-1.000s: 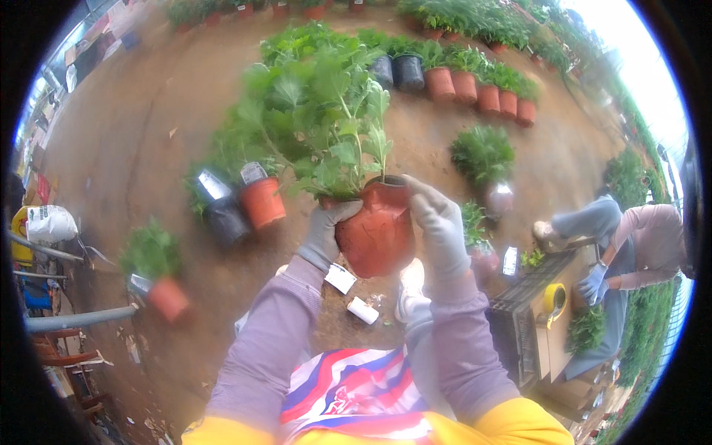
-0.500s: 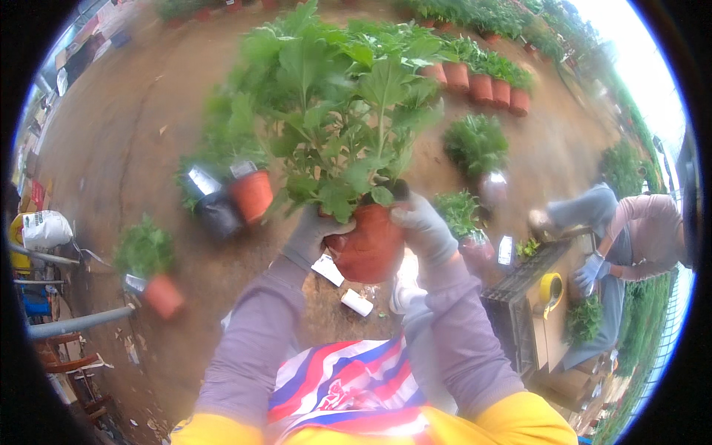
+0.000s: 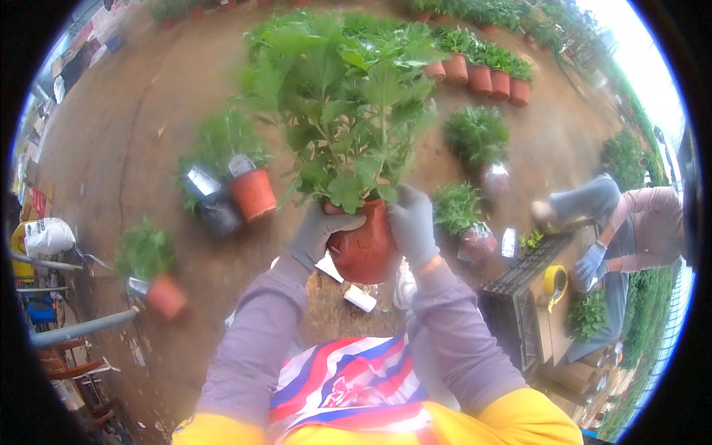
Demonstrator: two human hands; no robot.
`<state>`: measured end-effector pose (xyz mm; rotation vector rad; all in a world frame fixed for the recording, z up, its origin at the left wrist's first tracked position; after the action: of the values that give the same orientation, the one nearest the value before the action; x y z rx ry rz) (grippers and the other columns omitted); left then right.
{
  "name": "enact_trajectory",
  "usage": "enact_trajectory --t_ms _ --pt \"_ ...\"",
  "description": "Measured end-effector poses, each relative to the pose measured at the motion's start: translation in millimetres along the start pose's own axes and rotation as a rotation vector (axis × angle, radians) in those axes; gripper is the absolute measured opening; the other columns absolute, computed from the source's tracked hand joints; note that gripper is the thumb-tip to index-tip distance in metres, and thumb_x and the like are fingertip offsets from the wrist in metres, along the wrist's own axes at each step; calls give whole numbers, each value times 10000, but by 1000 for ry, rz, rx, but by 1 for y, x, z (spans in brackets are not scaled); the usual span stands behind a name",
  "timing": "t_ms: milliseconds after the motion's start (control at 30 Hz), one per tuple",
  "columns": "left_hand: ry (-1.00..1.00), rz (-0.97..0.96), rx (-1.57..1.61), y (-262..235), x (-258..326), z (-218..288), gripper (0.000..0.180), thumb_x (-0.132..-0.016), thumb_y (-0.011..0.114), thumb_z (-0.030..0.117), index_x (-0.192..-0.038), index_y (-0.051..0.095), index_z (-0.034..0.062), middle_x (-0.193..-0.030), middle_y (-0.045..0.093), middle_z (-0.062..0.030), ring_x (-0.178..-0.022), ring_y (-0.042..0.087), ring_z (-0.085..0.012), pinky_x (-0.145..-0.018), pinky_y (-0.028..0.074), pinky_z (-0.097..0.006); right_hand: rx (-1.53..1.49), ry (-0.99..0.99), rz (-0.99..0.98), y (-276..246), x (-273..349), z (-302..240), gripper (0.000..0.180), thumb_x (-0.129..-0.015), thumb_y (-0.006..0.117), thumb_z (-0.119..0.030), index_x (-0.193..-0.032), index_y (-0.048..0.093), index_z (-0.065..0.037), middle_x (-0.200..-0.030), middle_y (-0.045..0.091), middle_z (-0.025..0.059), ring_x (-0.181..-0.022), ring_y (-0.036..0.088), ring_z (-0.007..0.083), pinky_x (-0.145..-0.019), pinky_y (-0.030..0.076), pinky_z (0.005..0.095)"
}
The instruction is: The person picks up potted plants one at a time, wraps each pot with clear plastic film, and places the wrapped pots on the ground. The person repeats this process for several plants.
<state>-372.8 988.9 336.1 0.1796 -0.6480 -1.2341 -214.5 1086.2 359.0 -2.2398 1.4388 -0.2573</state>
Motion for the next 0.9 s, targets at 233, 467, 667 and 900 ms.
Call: enact_trajectory --t_ms 233,467,667,900 --pt "-31 -15 345 0 -17 -23 516 -830 784 18 -1315 607 20 -1237 676 -72 -1104 664 -201 -985 551 -329 -293 41 54 5 -4 -18 356 -962 608 -268 -1148 683 26 -971 711 263 -927 688 415 -843 539 448" --pt "13 -3 134 4 -16 -15 491 -865 772 60 -1326 611 10 -1253 666 -104 -1131 651 -211 -985 555 -338 53 58 -23 2 2 -28 331 -973 646 -246 -1154 690 28 -903 705 220 -863 688 315 -789 539 390" --pt "102 -247 308 8 -9 -3 595 -862 773 60 -1406 534 34 -1311 626 -92 -1205 617 -236 -1028 533 -362 44 -21 14 -12 -3 -42 319 -949 664 -251 -1094 707 30 -891 713 203 -808 657 291 -730 537 390" --pt "181 -204 236 -5 -1 6 487 -848 750 35 -1316 615 23 -1234 669 -86 -1127 653 -208 -1013 539 -338 47 -72 -69 0 3 -74 352 -975 664 -250 -1134 705 61 -844 721 82 -756 602 93 -706 515 270"
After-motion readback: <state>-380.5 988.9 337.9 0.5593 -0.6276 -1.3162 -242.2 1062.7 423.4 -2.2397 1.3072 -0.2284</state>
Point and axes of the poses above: each hand's wrist, its own x-axis away from the middle knuckle, its own y-axis out of the palm, z = x × y, the point moved 4 cm from there along -x, towards the middle knuckle
